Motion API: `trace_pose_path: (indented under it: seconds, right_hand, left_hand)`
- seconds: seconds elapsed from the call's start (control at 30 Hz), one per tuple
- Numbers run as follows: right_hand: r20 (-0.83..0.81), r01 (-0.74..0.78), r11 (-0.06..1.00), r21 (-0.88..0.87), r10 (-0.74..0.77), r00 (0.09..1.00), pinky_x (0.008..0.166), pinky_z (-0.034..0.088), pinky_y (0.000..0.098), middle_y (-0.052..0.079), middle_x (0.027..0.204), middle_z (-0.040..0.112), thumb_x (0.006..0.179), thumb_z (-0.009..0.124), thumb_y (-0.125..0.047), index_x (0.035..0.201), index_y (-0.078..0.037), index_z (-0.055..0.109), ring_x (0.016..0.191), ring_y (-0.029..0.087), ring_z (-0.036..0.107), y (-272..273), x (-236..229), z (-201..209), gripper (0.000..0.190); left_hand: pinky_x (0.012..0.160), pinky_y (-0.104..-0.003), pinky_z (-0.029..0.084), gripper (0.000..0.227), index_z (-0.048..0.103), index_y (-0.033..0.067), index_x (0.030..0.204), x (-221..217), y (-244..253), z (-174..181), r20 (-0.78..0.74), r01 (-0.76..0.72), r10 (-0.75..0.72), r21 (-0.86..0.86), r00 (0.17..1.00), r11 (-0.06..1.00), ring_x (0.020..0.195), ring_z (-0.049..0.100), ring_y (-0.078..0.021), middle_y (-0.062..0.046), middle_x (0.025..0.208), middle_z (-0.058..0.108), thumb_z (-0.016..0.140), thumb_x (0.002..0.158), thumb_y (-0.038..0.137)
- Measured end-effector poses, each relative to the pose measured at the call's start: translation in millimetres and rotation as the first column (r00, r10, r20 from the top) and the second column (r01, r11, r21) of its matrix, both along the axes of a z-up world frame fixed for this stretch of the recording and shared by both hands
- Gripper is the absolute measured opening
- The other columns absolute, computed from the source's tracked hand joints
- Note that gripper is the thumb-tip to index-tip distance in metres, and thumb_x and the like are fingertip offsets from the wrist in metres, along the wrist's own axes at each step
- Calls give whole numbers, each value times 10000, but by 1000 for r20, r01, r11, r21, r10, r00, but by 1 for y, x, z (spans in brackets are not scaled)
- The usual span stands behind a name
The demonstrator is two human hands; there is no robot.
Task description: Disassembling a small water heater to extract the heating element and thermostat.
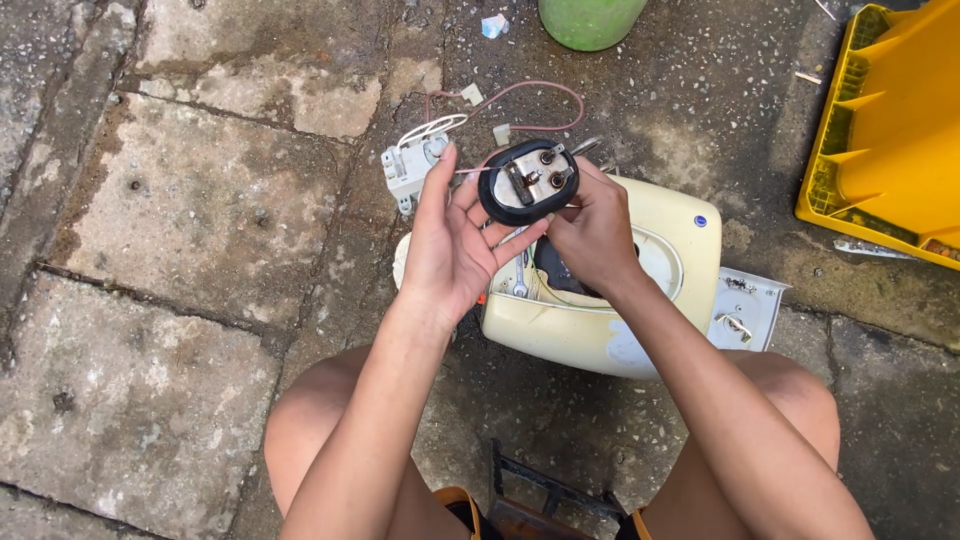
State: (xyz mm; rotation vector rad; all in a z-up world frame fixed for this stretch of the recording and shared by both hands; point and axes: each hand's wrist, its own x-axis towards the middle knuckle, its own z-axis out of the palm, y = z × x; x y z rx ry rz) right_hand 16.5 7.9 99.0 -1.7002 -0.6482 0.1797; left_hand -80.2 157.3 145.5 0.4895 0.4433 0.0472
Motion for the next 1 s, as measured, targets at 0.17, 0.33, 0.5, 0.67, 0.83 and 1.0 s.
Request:
trace_pose_path:
  seconds: [0.17,0.33,0.5,0.67,0.83,1.0]
  right_hand:
    - [27,18,1000,-8,-18,999,724,647,285,120,982,659,845,658,183,1086,-4,748,967,260,725,-4,2,-6,318]
    - [41,-7,1000,-10,8,999,733,650,321,168,1002,658,856,633,191,1122,24,731,970,290,723,3,-5,12,330]
    - [-41,-77,997,-26,76,996,766,647,295,156,1030,697,897,751,88,1111,48,715,890,218,751,-4,2,24,221]
    - [-46,-53,878,-476,36,998,645,621,362,137,869,745,856,764,-13,999,-19,735,742,255,749,1,3,-26,146]
    - [27,-16,396,-918,102,994,794,614,493,123,980,743,855,771,-295,1094,-175,648,945,383,756,36,5,-106,295]
    - [88,78,282,-956,20,996,796,606,571,241,934,737,852,647,-95,1098,3,566,915,453,744,64,-8,-141,278]
  left_hand:
    - [958,-513,617,459,711,-7,1132,-3,-18,13,42,-74,70,105,997,992,971,765,-299,-197,1041,757,736,904,391]
    - [885,-460,654,272,733,-42,1059,-2,-22,13,68,-185,174,238,982,954,889,777,-249,-171,969,768,824,877,140]
    - [880,-436,680,247,686,-31,1086,-1,6,14,109,-296,280,194,954,935,915,766,-263,-189,1018,742,761,935,150]
    - [904,-395,667,280,692,-25,1087,-6,24,24,124,-385,364,324,923,864,933,771,-216,-148,1010,764,780,919,181]
    - [902,-378,668,299,688,-6,1100,-10,30,35,95,-376,370,399,924,836,935,765,-181,-121,1013,769,779,912,207]
    - [910,-365,665,331,652,-24,1161,-10,33,28,119,-339,318,331,941,881,963,745,-201,-155,1053,736,686,984,253]
